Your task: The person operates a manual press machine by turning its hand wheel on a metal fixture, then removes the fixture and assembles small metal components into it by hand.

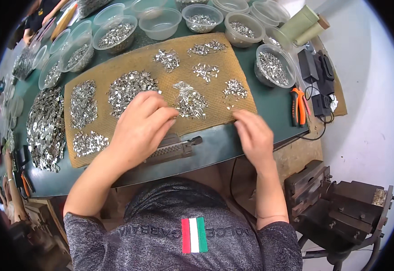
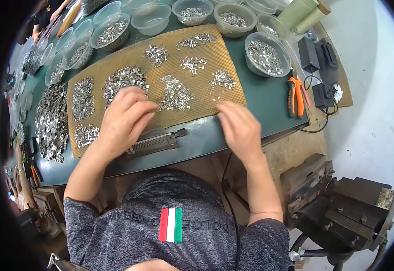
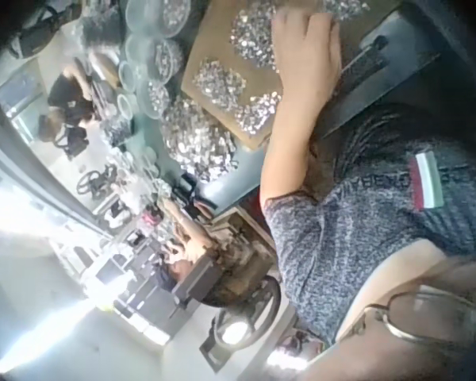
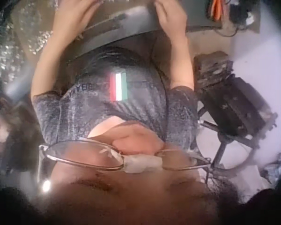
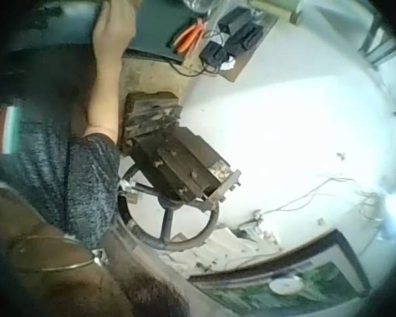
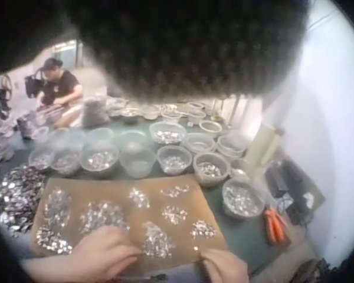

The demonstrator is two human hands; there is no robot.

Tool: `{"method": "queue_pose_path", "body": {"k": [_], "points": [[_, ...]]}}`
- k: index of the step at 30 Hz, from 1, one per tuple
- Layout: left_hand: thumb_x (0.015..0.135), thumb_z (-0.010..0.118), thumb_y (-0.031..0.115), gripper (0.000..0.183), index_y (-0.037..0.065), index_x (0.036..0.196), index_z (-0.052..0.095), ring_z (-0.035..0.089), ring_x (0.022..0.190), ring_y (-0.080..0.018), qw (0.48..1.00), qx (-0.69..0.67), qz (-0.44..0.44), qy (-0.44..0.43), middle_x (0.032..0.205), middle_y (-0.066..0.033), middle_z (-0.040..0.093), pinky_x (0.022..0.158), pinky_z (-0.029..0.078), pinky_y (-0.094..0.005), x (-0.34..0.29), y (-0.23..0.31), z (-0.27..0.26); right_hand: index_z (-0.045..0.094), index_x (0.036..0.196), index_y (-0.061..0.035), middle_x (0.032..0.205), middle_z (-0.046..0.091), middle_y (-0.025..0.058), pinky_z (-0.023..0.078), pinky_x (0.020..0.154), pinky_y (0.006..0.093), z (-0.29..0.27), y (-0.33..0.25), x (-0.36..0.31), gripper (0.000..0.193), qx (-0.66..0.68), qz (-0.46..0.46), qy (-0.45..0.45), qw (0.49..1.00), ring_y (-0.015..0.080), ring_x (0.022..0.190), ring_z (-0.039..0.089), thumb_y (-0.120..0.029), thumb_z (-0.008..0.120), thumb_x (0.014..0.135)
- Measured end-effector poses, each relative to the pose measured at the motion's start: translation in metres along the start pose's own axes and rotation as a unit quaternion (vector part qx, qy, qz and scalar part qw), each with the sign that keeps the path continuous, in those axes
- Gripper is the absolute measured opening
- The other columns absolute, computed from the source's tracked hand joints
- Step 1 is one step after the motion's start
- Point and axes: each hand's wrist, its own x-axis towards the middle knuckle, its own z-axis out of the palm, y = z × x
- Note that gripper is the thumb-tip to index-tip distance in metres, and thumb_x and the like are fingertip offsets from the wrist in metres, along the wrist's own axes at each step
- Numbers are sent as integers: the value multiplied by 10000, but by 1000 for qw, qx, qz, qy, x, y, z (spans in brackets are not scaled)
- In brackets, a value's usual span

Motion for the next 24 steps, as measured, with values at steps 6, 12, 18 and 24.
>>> {"method": "queue_pose_path", "body": {"k": [6,12,18,24], "points": [[851,782,66,166,50,1007,730,638,1031,-314,998,-21,52,-32,982,-89,666,886,536,-425,41,-2,27,750,1023,-83,951,724,79,569,760,382,3,17,21,110,-10,80,54,995,277,855,717,-56,745,917],[870,770,104,113,59,966,731,633,970,-305,994,-45,80,-54,933,-75,660,835,548,-418,66,1,65,733,944,-113,872,674,47,554,697,404,12,16,34,38,-132,62,26,989,271,817,710,-131,748,914],[897,746,147,109,76,980,743,635,958,-303,993,-59,74,-74,916,-72,668,828,554,-428,84,-4,98,708,939,-101,862,666,58,561,683,414,19,19,39,60,-186,24,28,982,279,800,712,-123,747,899],[887,752,156,108,74,954,733,633,964,-303,992,-65,86,-72,912,-76,662,838,551,-441,93,-2,117,705,959,-82,889,689,68,560,673,416,17,27,38,73,-131,22,35,990,295,777,708,-104,738,898]]}}
